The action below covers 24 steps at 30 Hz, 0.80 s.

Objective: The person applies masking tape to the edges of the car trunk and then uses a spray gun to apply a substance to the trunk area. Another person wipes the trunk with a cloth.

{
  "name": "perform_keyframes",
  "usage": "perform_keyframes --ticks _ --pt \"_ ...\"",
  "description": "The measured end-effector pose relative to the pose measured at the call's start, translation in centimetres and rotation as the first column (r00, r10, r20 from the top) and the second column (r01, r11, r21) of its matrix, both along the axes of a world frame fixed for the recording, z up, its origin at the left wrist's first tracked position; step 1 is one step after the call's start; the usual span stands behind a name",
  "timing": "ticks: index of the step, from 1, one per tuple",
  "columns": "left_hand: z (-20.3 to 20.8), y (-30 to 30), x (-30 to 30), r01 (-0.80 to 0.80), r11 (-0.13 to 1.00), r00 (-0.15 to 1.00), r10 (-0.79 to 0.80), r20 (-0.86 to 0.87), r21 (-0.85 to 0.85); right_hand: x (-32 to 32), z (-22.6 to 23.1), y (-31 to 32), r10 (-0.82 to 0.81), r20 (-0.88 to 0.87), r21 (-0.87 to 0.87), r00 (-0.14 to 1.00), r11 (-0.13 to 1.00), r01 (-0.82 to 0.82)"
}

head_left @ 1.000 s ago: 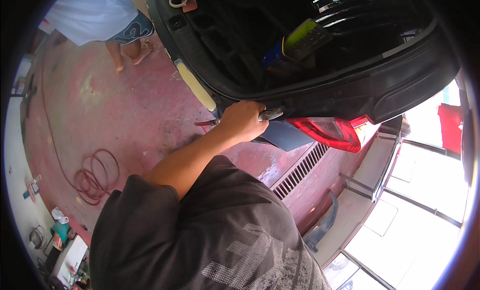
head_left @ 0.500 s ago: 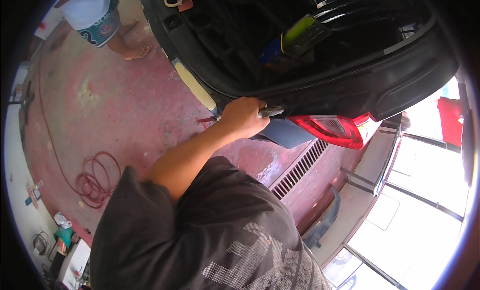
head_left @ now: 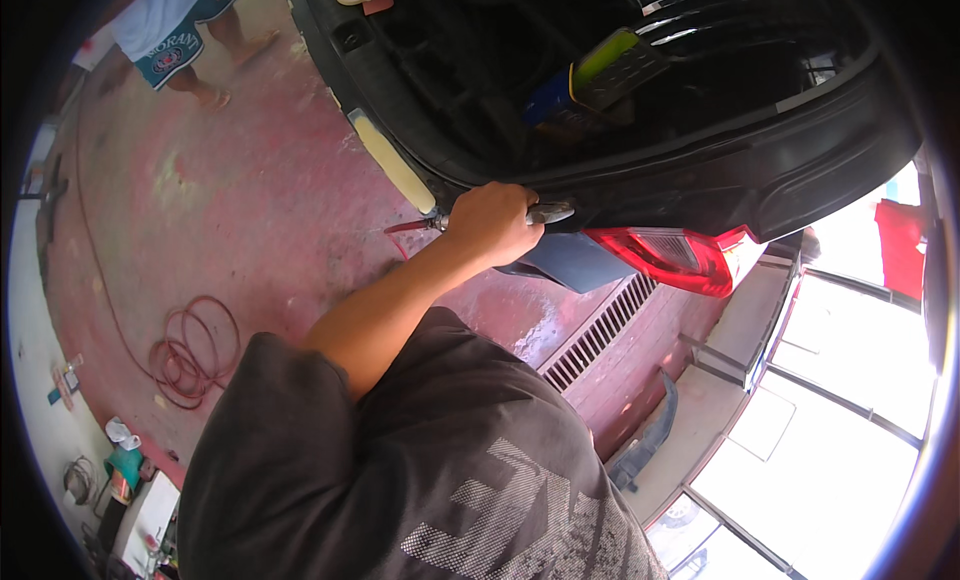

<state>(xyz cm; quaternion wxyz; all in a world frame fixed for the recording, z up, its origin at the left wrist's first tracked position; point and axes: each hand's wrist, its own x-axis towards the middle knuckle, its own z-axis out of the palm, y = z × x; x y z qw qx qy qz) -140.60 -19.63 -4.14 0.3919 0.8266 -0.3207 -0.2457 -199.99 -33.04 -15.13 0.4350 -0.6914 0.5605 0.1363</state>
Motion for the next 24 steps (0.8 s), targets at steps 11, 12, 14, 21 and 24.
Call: perform_keyframes --ticks 11,12,14,21,24 --pt "1.0 1.5 1.7 0.081 0.995 0.983 -0.088 -0.164 -0.049 -1.0 -1.2 1.6 0.02 -0.002 0.011 1.0 1.0 -0.02" --pt "0.8 1.6 1.5 0.09 0.99 0.978 -0.108 -0.176 -0.108 -1.5 -1.8 2.1 0.013 0.004 0.01 1.0 1.0 -0.013" --pt "-0.9 -0.3 0.6 0.129 0.992 0.99 -0.13 -0.048 -0.014 -4.7 -3.0 3.5 -0.021 0.019 -0.011 1.0 1.0 0.021" --pt "-6.6 0.2 0.1 -0.045 0.984 0.997 0.032 -0.076 -0.172 3.3 5.0 0.5 -0.241 -0.17 0.092 0.956 0.962 0.259" --pt "-2.9 -1.7 -0.9 -0.008 0.974 1.0 0.001 -0.031 -0.225 2.3 3.2 1.4 -0.259 -0.157 0.102 0.953 0.956 0.276"
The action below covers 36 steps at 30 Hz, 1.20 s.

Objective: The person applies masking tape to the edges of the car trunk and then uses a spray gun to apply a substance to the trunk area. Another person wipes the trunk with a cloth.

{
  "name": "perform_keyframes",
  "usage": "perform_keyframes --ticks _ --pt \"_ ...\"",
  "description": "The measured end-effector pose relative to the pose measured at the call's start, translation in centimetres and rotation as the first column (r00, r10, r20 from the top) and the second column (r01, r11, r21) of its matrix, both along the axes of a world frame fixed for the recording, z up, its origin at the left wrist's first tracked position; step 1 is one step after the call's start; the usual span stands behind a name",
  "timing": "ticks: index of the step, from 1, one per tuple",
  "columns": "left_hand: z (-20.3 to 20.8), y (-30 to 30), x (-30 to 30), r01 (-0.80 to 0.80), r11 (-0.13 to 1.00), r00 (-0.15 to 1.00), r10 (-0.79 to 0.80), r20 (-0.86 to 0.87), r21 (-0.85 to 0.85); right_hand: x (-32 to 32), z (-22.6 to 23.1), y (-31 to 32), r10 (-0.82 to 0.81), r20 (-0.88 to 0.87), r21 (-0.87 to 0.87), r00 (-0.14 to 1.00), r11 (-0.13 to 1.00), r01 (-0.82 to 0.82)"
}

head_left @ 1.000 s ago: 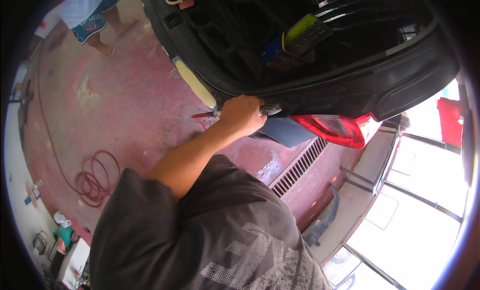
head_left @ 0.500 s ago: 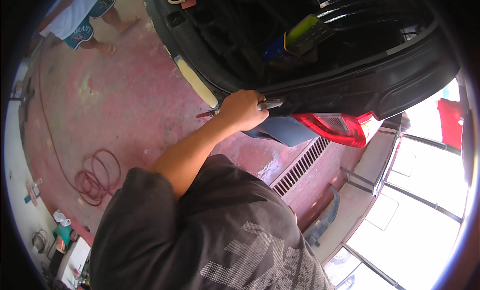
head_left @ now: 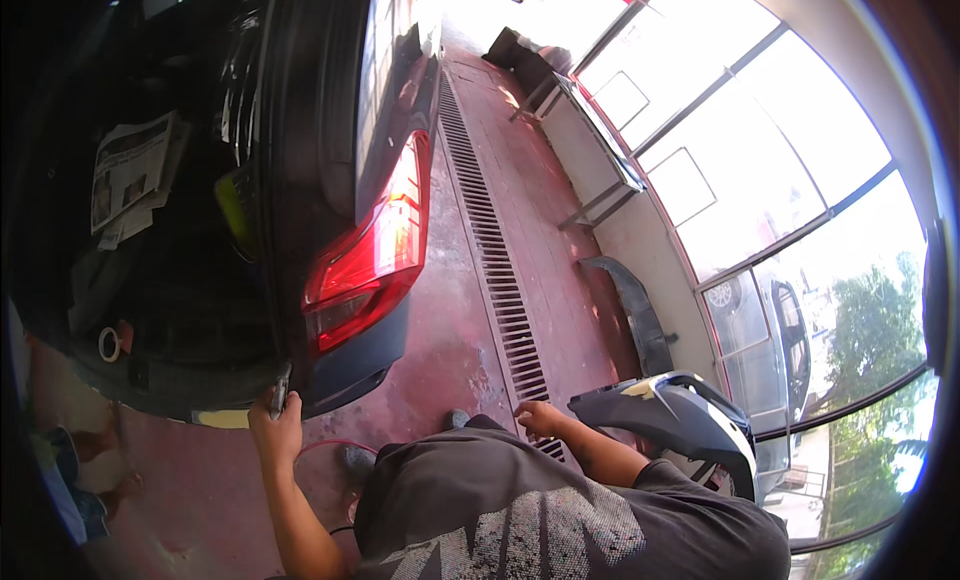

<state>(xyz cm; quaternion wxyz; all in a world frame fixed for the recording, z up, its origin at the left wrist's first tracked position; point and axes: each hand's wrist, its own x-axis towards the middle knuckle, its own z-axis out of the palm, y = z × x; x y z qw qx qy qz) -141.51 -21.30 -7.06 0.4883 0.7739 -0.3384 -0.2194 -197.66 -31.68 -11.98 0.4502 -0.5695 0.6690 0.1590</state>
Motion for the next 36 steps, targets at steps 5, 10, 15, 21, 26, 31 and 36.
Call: perform_keyframes --ticks 5,10,15,21,26,31,36 --pt "2.9 -0.7 -0.8 0.056 0.998 0.998 -0.056 0.031 0.023 -0.8 -1.7 2.4 0.089 0.015 -0.021 0.996 0.996 -0.089" --pt "4.6 -1.4 -0.4 0.083 0.995 0.995 -0.079 0.067 -0.057 -3.9 -3.1 4.7 -0.016 -0.014 0.025 1.0 1.0 0.016" --pt "4.9 -1.7 -0.6 0.057 0.995 0.998 -0.057 -0.001 -0.078 -6.8 -3.7 5.6 -0.097 -0.088 0.024 0.991 0.995 0.099" --pt "5.4 -1.9 -1.8 0.054 0.997 0.99 -0.046 0.131 -0.06 -7.1 -4.2 6.3 -0.109 -0.011 0.006 0.994 0.994 0.109" --pt "-2.0 0.0 -1.8 -0.03 0.984 0.997 0.017 0.078 0.177 -5.0 -2.4 4.6 -0.084 -0.008 0.002 0.996 0.996 0.084" --pt "0.6 1.9 -1.1 -0.005 1.0 1.0 0.005 0.002 0.002 -3.6 -2.8 2.0 0.02 -0.015 0.018 1.0 1.0 -0.019" --pt "1.8 0.3 -0.9 0.037 0.998 0.99 -0.043 0.134 0.05 -2.9 -3.0 4.3 0.052 0.071 -0.115 0.996 0.992 -0.043"
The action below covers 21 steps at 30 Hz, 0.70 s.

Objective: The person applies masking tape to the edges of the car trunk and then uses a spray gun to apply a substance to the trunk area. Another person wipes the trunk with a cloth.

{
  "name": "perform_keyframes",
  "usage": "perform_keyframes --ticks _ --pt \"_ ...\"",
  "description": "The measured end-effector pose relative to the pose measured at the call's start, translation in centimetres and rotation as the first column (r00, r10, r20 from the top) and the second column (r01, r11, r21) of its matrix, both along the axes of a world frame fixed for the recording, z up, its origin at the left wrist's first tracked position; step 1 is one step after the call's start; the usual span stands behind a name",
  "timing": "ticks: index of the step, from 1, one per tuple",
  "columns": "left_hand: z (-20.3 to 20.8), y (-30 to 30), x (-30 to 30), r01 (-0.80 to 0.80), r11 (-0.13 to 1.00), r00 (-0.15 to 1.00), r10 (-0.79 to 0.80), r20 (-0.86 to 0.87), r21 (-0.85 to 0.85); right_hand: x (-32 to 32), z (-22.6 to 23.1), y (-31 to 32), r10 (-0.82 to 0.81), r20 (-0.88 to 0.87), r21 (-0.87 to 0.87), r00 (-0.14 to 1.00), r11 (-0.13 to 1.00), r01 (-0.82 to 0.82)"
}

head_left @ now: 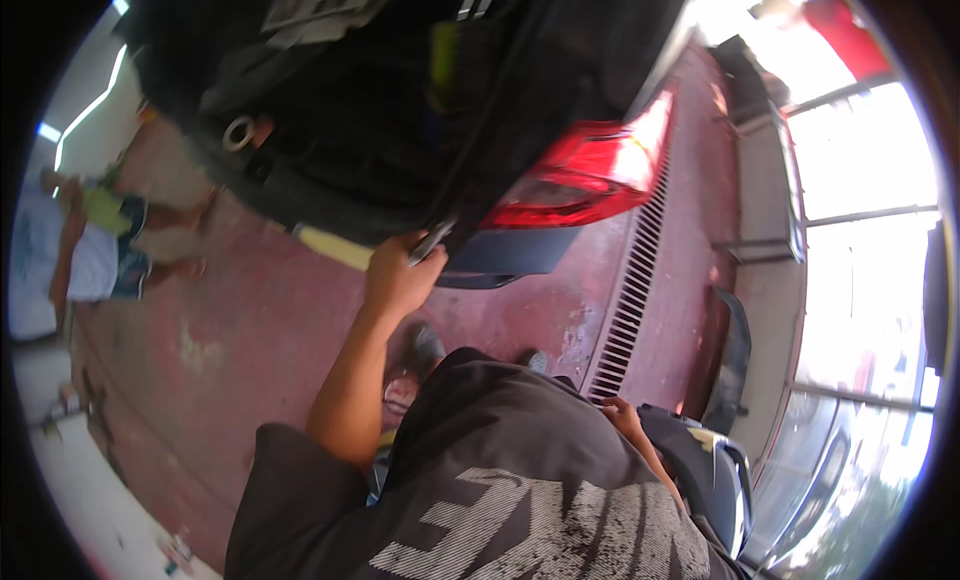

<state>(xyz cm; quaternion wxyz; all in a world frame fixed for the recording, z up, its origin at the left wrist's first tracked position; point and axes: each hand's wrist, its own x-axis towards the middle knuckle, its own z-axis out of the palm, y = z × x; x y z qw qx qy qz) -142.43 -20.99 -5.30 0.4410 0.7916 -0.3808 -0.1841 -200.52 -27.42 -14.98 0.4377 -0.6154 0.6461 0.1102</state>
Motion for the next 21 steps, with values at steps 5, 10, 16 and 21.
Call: perform_keyframes --ticks 5,10,16,21 --pt "-4.3 3.3 3.2 -0.096 0.96 0.981 0.136 -0.139 0.261 -5.6 -5.2 -0.9 0.184 0.016 -0.023 0.983 0.983 -0.183" --pt "0.6 4.0 4.6 0.051 0.947 0.975 0.021 -0.22 0.316 -7.2 -6.9 -0.7 0.308 -0.105 -0.05 0.946 0.948 -0.314" --pt "-12.8 4.6 5.2 0.028 0.923 0.984 0.043 -0.175 0.384 0.3 -1.4 -2.6 0.23 -0.024 -0.071 0.973 0.97 -0.232" --pt "-18.2 5.3 8.0 0.076 0.799 0.924 0.169 -0.344 0.597 -0.6 -3.0 -1.6 0.242 0.035 -0.124 0.97 0.964 -0.236"
